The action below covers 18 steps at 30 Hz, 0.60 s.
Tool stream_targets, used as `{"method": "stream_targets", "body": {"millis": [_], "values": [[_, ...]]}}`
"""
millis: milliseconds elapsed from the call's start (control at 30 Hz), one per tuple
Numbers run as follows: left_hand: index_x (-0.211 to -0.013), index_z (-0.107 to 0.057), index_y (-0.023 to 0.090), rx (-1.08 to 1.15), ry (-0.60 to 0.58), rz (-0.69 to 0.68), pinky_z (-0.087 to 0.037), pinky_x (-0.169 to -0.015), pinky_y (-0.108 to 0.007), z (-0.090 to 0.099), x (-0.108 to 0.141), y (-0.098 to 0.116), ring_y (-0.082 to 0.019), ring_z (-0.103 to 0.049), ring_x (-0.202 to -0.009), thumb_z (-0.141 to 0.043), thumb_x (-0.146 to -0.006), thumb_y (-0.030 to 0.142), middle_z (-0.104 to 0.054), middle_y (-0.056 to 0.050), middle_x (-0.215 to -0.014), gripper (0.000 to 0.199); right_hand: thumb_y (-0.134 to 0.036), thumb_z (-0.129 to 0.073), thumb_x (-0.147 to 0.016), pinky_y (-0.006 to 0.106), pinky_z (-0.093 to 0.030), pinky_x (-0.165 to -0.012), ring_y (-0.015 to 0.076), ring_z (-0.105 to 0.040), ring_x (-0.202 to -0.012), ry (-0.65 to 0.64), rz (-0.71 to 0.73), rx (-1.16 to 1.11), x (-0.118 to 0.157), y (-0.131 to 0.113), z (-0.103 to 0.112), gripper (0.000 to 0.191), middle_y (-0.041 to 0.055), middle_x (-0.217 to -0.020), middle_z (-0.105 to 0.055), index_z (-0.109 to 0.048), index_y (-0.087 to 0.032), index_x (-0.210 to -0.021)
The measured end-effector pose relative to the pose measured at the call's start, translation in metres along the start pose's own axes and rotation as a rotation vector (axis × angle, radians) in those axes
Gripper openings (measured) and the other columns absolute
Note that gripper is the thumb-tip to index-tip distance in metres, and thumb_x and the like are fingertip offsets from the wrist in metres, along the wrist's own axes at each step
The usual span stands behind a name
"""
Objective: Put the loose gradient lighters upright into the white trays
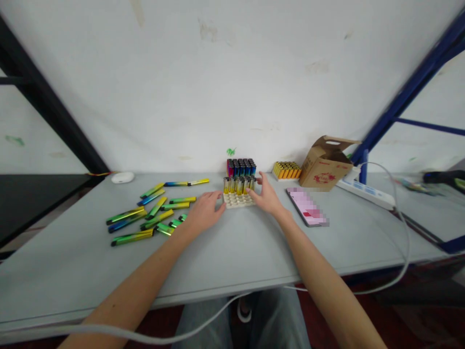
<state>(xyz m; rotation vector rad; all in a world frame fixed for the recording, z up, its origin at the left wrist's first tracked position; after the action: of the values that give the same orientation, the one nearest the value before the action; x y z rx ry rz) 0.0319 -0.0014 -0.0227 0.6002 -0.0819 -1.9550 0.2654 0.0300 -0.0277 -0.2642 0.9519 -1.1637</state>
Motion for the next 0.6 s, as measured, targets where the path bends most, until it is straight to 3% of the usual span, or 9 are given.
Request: {"method": "stream_targets", "body": {"millis": [133,200,367,600], "values": [[-0.121,-0.059,0.011,-0.038,0.009,0.048,-0.044,-0.103,-0.044,-0.001,-0.002,-0.010,-0.030,-0.058,-0.114,-0.049,-0.088,0.033,-0.067,-0.014,-0.116,0.040,-0.051,-0.074,-0.071,0.047,-0.046,-0.099,0.0320,-0.057,-0.119,-0.294,0.062,-0.070,0.000,0.013,0.004,0.090,0.0192,-0.133,-0.056,-0.033,-0.014,-0.143],[-0.119,-0.060,0.012,-0.066,0.024,0.045,-0.043,-0.104,-0.044,-0.001,-0.004,-0.015,-0.029,-0.058,-0.115,-0.048,-0.088,0.033,-0.066,-0.014,-0.118,0.039,-0.050,-0.077,-0.068,0.048,-0.044,-0.101,0.0318,-0.056,-0.119,-0.352,0.097,-0.027,0.000,0.018,0.005,0.087,0.0185,-0.133,-0.056,-0.041,-0.013,-0.139],[-0.117,-0.060,0.013,-0.176,0.076,0.087,-0.040,-0.106,-0.042,0.004,-0.021,-0.037,-0.029,-0.055,-0.119,-0.048,-0.088,0.034,-0.064,-0.015,-0.122,0.039,-0.058,-0.074,-0.068,0.051,-0.037,-0.107,0.0362,-0.050,-0.124,-0.338,0.105,0.203,-0.001,0.025,0.004,0.084,0.0201,-0.129,-0.058,-0.051,-0.009,-0.132],[-0.127,-0.055,0.008,-0.335,-0.004,0.212,-0.041,-0.102,-0.045,0.008,-0.041,-0.065,-0.032,-0.050,-0.124,-0.044,-0.089,0.032,-0.061,-0.019,-0.126,0.046,-0.070,-0.071,-0.063,0.053,-0.024,-0.115,0.0382,-0.040,-0.135,-0.348,0.032,0.299,0.001,0.026,0.003,0.100,0.0211,-0.138,-0.052,-0.047,-0.010,-0.139]]}}
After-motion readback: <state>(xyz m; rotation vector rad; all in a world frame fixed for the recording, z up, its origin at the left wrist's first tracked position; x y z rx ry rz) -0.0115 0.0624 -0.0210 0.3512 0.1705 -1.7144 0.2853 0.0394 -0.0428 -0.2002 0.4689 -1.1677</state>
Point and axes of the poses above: each hand's wrist, its own x-axis away from the middle knuckle, its own z-axis out of the back of the hand, y = z × x, the point moved 1 cm from there along -x, towards the middle knuckle
